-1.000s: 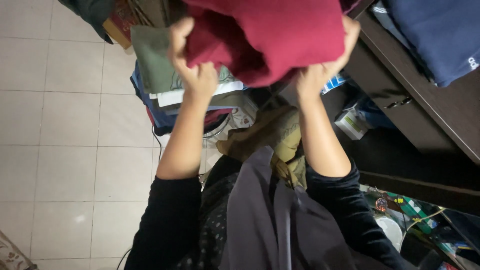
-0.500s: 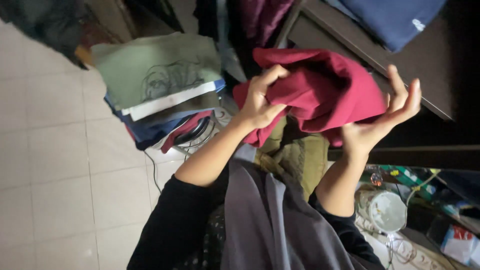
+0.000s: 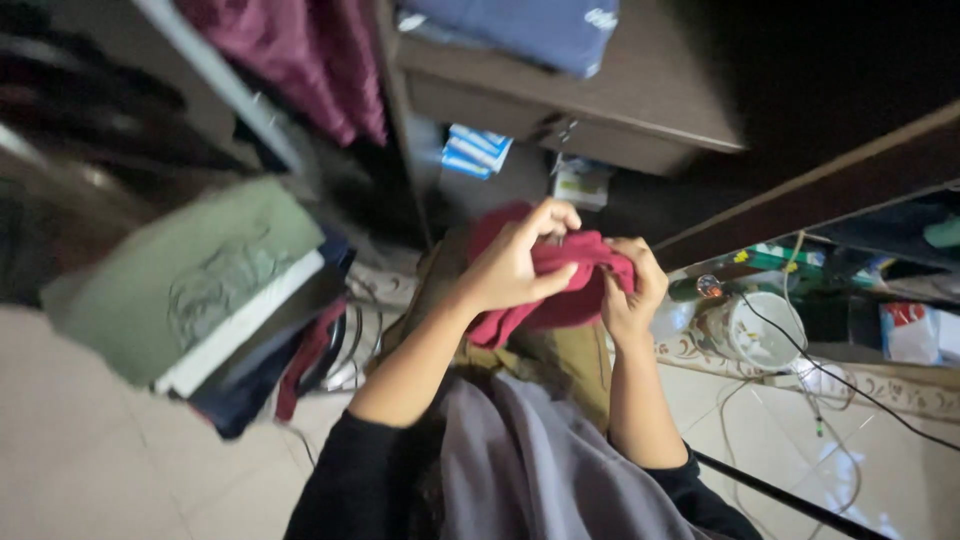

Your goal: Fold several shirts and place them neatly on a shelf inside a wardrobe.

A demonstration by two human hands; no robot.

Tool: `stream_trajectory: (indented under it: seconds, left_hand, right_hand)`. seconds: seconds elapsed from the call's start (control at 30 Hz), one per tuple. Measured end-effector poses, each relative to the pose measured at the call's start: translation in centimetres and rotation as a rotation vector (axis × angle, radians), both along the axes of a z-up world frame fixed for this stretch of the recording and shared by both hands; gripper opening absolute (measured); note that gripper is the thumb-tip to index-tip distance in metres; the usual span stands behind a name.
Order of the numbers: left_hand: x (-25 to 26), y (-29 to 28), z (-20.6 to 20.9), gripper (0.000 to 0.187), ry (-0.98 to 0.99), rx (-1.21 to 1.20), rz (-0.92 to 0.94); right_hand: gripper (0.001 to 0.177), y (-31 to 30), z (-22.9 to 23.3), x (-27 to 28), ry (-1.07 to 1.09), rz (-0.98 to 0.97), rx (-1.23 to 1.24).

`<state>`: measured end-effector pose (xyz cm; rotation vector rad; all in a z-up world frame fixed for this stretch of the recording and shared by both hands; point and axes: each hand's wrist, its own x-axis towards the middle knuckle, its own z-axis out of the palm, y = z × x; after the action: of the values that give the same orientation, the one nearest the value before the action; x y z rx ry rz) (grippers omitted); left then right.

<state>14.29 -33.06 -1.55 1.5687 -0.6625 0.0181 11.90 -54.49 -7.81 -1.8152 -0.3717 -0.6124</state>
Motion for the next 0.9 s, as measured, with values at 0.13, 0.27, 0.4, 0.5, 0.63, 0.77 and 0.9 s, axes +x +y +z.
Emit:
stream_trajectory:
  seconds: [0.13, 0.27, 0.4, 0.5, 0.63, 0.77, 0.9]
  left_hand:
    - [0.0, 1.4, 2.4, 0.066, 0.091, 0.46, -0.032]
    - [0.8, 2.2, -4.8, 0.054, 0.027, 0.517, 0.139]
    - [1.3, 2.1, -5.0, 0.032, -0.045, 0.429, 0.374]
    - [2.6, 2.1, -7.1, 0.029, 0.098, 0.059, 0.389]
    - [1.9, 1.8, -2.1, 0.016, 0.128, 0.117, 0.259]
    - [1.6, 1.3, 1.2, 0.017, -0.121, 0.227, 0.051]
    - [1.3, 1.3, 3.1, 0.024, -0.213, 0.452, 0.12]
  right_hand:
    - [0.023, -2.4, -3.0, 1.0, -0.046, -0.196, 0.243]
    - [0.019, -3.1, -2.1, 1.5, -0.052, -0.312, 0.404]
    - [0.018, -4.5, -4.3, 1.3, 0.166, -0.257, 0.416]
    - [0.025, -5.5, -4.8, 1.3, 0.134, 0.014, 0.314]
    - [0.032, -1.8, 3.6, 0.4, 0.188, 0.353, 0.357]
    - [0.052, 1.0, 6.3, 0.2, 0.305, 0.311, 0.014]
    - [0.013, 0.6, 1.4, 0.3, 0.56, 0.408, 0.009]
